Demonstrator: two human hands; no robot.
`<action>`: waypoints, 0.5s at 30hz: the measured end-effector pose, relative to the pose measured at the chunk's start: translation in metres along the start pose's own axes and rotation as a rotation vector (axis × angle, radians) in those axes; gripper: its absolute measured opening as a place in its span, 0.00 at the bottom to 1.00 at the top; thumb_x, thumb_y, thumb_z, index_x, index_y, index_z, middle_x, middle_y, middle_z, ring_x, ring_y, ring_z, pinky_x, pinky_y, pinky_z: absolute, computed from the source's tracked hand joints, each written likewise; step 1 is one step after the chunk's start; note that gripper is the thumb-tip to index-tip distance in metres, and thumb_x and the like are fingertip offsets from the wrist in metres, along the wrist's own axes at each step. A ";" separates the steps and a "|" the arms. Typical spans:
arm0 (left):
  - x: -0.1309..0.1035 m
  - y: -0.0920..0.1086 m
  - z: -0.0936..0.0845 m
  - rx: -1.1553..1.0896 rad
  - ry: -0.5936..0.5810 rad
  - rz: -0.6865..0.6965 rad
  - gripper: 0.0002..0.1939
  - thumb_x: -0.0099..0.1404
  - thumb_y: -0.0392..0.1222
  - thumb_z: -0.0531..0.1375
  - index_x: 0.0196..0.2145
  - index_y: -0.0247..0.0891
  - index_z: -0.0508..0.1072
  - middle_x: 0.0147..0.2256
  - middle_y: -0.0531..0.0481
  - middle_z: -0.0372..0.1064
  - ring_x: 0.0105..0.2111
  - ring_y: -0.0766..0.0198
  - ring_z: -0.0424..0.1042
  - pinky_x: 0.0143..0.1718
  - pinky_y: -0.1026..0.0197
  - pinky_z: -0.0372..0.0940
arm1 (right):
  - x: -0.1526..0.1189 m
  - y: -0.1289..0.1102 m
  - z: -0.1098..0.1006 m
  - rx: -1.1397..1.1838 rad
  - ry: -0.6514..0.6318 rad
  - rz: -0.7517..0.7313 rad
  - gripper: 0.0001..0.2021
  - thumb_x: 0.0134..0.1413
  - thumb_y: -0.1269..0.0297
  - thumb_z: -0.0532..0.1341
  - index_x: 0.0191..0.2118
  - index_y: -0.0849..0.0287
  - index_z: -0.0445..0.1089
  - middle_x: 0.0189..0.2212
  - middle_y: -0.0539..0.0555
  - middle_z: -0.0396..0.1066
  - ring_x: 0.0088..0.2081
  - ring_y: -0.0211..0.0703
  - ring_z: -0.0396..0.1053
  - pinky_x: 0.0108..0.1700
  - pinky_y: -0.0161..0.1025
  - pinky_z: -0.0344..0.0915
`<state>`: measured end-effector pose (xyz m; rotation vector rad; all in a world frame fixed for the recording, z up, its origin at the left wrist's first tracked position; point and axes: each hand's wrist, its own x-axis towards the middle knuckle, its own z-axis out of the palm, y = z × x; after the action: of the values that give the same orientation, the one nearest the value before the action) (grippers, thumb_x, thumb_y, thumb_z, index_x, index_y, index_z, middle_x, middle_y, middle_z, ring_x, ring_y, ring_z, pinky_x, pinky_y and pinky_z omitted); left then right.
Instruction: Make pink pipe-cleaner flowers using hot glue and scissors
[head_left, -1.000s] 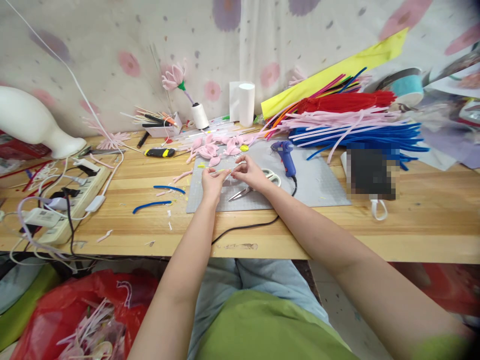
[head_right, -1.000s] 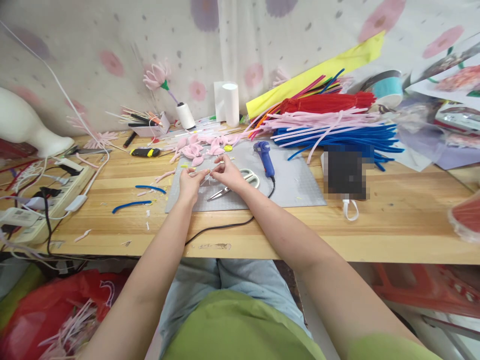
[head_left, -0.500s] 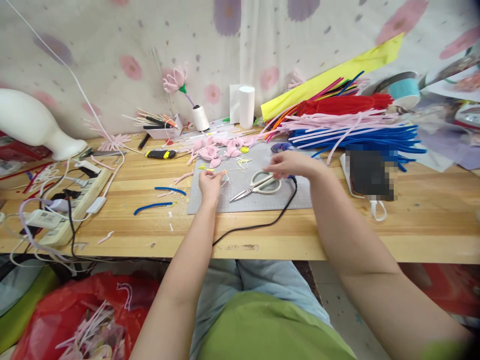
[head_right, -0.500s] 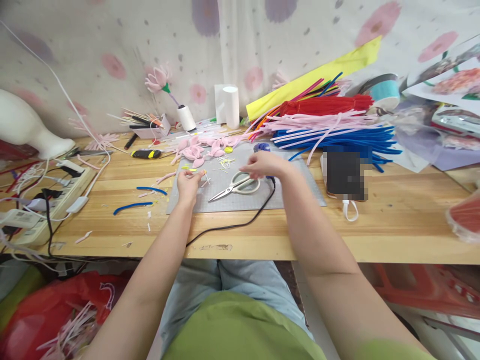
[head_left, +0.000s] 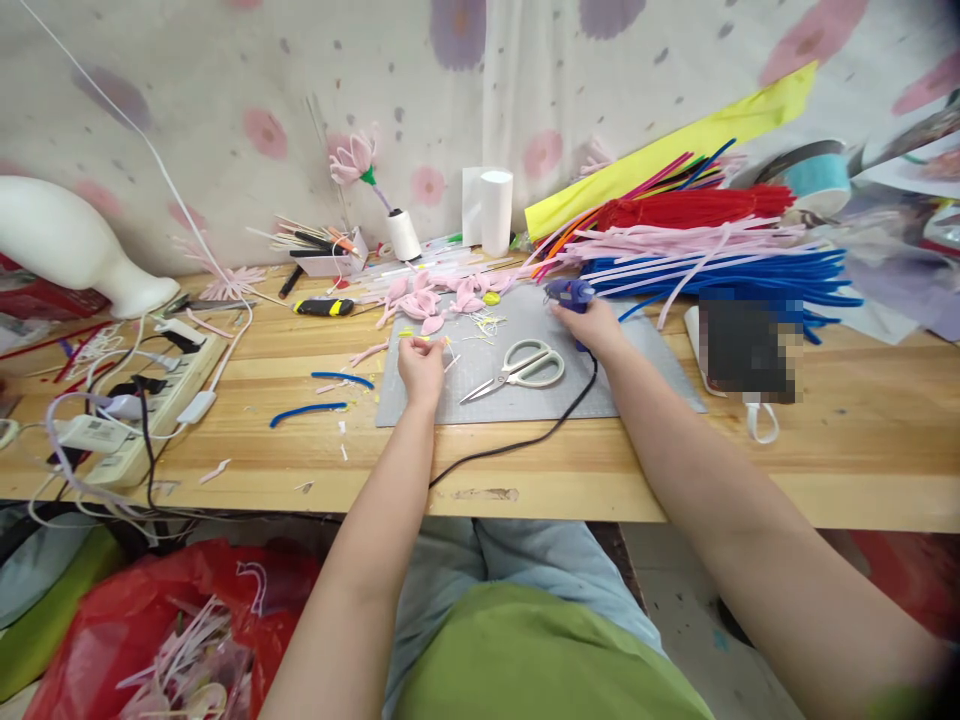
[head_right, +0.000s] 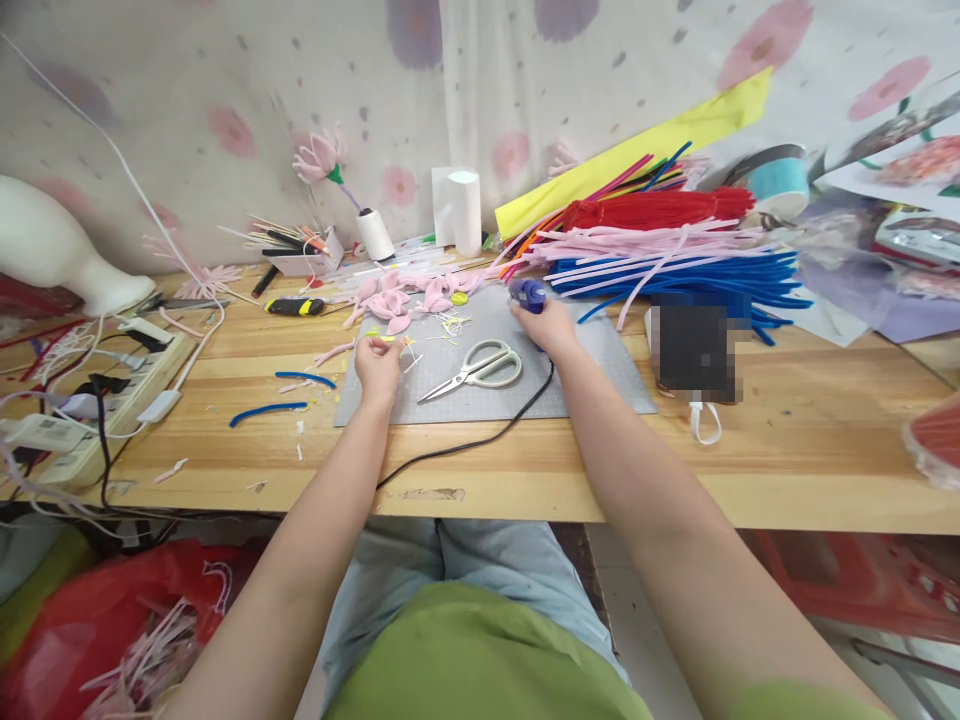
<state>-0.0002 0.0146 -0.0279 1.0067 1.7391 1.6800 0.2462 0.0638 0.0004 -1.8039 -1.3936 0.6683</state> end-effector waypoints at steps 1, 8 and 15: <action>0.001 0.000 0.000 0.008 0.002 0.001 0.17 0.48 0.41 0.64 0.28 0.41 0.57 0.21 0.60 0.61 0.22 0.71 0.63 0.29 0.66 0.55 | -0.001 -0.002 0.000 0.096 0.035 -0.008 0.16 0.44 0.53 0.62 0.35 0.61 0.69 0.27 0.55 0.69 0.28 0.41 0.66 0.32 0.40 0.63; 0.000 0.000 0.001 0.077 -0.022 0.003 0.16 0.48 0.41 0.64 0.26 0.41 0.57 0.23 0.57 0.64 0.23 0.69 0.65 0.30 0.65 0.56 | -0.042 -0.038 -0.001 0.362 -0.375 -0.244 0.18 0.43 0.49 0.63 0.29 0.61 0.70 0.19 0.51 0.66 0.18 0.33 0.59 0.21 0.34 0.58; -0.002 0.003 -0.003 0.090 -0.013 -0.008 0.16 0.48 0.40 0.64 0.23 0.40 0.57 0.19 0.60 0.57 0.20 0.70 0.59 0.27 0.65 0.52 | -0.054 -0.035 0.033 0.223 -0.517 -0.383 0.18 0.41 0.48 0.64 0.31 0.60 0.71 0.21 0.51 0.69 0.22 0.36 0.64 0.27 0.37 0.63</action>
<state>-0.0005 0.0113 -0.0247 1.0473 1.8223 1.5989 0.1854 0.0241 0.0073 -1.1831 -1.8518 1.0763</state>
